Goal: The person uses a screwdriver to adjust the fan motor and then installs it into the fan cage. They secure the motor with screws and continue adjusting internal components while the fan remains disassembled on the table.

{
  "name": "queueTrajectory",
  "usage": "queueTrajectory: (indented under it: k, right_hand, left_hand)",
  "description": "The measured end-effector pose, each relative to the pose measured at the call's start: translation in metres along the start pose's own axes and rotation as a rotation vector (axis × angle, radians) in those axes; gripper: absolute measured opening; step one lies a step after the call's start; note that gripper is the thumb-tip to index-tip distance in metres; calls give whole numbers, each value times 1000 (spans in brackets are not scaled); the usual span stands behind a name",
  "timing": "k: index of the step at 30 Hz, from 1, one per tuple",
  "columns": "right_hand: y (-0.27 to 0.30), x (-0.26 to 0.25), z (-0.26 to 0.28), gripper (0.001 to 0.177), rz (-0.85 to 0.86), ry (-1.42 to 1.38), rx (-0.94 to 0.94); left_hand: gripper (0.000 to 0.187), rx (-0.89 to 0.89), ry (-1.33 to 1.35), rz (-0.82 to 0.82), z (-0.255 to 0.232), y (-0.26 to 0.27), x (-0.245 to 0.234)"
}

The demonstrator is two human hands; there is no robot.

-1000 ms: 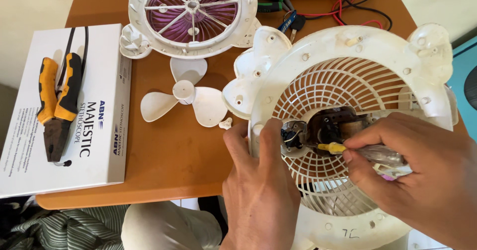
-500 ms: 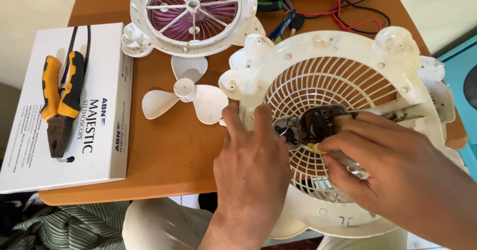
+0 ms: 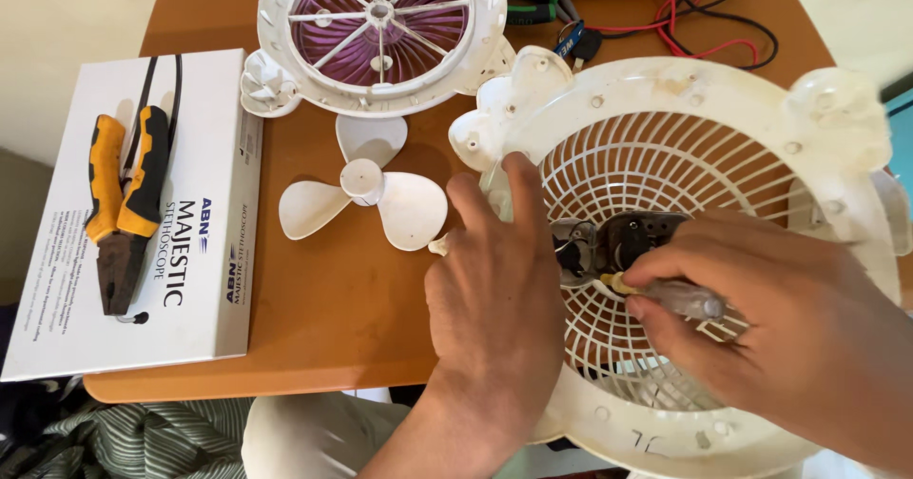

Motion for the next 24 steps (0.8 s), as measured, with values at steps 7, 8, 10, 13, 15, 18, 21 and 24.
queueTrajectory:
  k: [7,8,10,13,15,18,21,24]
  right_hand:
    - [13,-1,-4,26,-88,18,-8]
    - [15,-2,-2,26,-111,29,-25]
    - [19,-4,3,26,-157,53,-61]
    - [24,-1,-2,24,-138,45,-9]
    - [24,-1,0,23,-128,31,-16]
    - [23,-3,4,21,-141,24,-41]
    - [23,-4,6,20,-143,44,-52]
    - [24,-5,2,20,-137,37,-27]
  left_hand:
    - [78,-25,-24,-129,-3,7,-1]
    - [77,-21,-30,-169,-4,9,-4]
    - [78,-14,-30,-251,-4,13,-9]
    - [87,-8,-27,-164,-6,14,1]
    - [90,-5,-17,-113,-8,16,4]
    - [91,7,-11,-157,-11,18,-2]
    - [91,15,24,-163,-10,19,-1]
    - [89,19,82,-206,-9,19,-3]
Point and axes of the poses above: each hand's wrist, its own y-axis away from the middle knuckle, its own x-axis out of the palm, z = x × y, the point moved 9 cm from there along -y, towards the middle knuckle, and after that the axes turned 7 degrees about -y, right-handed, at the moved point
